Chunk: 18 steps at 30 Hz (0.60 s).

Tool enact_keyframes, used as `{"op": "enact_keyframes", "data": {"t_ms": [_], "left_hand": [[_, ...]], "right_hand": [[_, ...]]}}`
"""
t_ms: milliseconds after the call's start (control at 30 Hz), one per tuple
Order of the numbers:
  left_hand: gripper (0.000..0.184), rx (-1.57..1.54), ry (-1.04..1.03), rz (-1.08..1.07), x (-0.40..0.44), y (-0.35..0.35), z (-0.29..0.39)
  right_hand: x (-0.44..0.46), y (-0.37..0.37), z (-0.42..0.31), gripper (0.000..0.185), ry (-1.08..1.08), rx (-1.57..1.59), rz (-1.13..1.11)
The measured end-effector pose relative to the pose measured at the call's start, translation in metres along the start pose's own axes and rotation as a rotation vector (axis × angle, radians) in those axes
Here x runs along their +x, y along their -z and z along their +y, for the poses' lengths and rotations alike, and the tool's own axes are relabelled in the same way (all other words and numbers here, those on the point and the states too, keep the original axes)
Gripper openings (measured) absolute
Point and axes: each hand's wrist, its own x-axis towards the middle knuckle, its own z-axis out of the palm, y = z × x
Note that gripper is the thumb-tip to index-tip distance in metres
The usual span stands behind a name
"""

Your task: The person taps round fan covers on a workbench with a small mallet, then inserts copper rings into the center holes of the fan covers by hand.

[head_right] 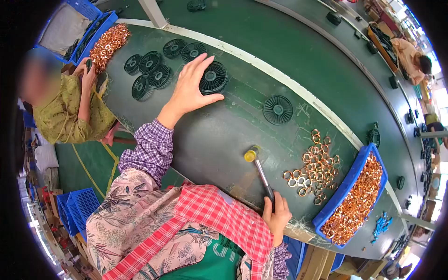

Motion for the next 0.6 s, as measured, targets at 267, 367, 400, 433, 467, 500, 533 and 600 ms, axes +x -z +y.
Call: {"op": "enact_keyframes", "data": {"t_ms": [267, 367, 400, 433, 467, 500, 533, 600], "left_hand": [[0.097, -0.017, 0.042, -0.006, -0.017, -0.014, 0.004], [0.095, -0.022, -0.01, 0.04, -0.011, -0.032, -0.003], [0.095, -0.027, -0.041, 0.085, -0.009, -0.031, -0.008], [0.094, -0.016, -0.032, 0.096, -0.006, -0.031, -0.01], [0.093, -0.032, -0.013, 0.103, -0.004, -0.032, -0.012], [0.093, -0.058, 0.005, 0.107, -0.003, -0.034, -0.014], [0.093, -0.064, 0.001, 0.132, -0.003, -0.036, -0.016], [0.092, -0.085, 0.053, 0.121, -0.007, -0.034, -0.016]], "right_hand": [[-0.003, 0.008, -0.019, 0.033, 0.007, -0.208, -0.042], [0.015, 0.018, -0.025, 0.035, 0.112, -0.249, -0.081], [0.029, 0.024, -0.035, 0.034, 0.207, -0.263, -0.059], [0.044, 0.028, -0.049, 0.033, 0.304, -0.271, -0.032], [0.063, 0.035, -0.068, 0.029, 0.311, -0.204, -0.1], [0.084, 0.034, -0.082, 0.026, 0.369, -0.126, -0.115], [0.107, 0.03, -0.095, 0.028, 0.403, -0.047, -0.193], [0.155, -0.002, -0.128, 0.037, 0.134, 0.353, -0.396]]}}
